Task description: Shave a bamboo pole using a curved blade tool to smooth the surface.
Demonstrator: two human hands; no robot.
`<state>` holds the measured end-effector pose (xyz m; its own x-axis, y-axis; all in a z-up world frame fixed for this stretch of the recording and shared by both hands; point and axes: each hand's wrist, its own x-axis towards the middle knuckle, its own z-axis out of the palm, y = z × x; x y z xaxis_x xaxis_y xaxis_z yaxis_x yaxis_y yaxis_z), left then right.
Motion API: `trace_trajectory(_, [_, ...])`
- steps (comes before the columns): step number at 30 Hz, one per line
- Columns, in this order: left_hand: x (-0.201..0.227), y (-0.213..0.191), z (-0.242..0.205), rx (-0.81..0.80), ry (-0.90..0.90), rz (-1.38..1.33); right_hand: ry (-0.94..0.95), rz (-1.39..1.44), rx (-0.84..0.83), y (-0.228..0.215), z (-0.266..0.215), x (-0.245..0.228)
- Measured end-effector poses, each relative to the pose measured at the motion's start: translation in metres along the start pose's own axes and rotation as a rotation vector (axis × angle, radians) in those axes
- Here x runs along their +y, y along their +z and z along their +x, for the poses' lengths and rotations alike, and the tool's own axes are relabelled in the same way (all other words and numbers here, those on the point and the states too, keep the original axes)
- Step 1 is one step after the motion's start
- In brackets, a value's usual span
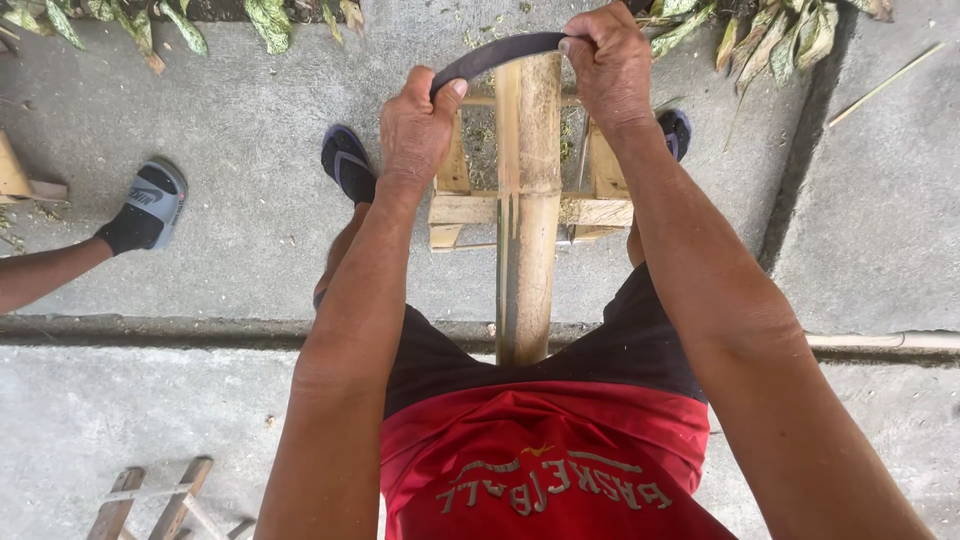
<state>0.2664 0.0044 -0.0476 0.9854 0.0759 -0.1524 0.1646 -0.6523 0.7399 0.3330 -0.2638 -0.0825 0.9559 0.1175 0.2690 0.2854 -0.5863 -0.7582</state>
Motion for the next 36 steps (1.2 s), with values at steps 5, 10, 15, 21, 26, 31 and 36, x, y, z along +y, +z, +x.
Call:
trace_trajectory(5, [0.002,-0.001,0.003,0.058,0.010,0.039,0.042,-0.048,-0.037,0.004,0.000,-0.002])
trace_trajectory(10, [0.008,0.002,-0.007,0.068,-0.035,-0.013,0.124,0.016,-0.023,-0.003,-0.003,-0.019])
trace_trajectory(15, [0.003,0.005,-0.014,0.076,-0.054,0.000,0.017,-0.018,0.002,-0.001,-0.011,-0.015])
trace_trajectory(21, [0.011,-0.001,-0.025,0.022,-0.102,-0.026,0.063,-0.029,0.000,-0.001,-0.024,-0.017])
trace_trajectory(26, [0.016,-0.005,-0.041,-0.041,-0.166,0.031,0.221,-0.026,-0.058,-0.006,-0.041,-0.031])
trace_trajectory(31, [0.016,-0.007,-0.061,-0.089,-0.183,0.053,0.295,-0.081,-0.096,-0.009,-0.060,-0.038])
trace_trajectory(36, [0.004,-0.005,-0.087,-0.061,-0.115,0.005,0.227,-0.094,-0.118,-0.013,-0.086,-0.041])
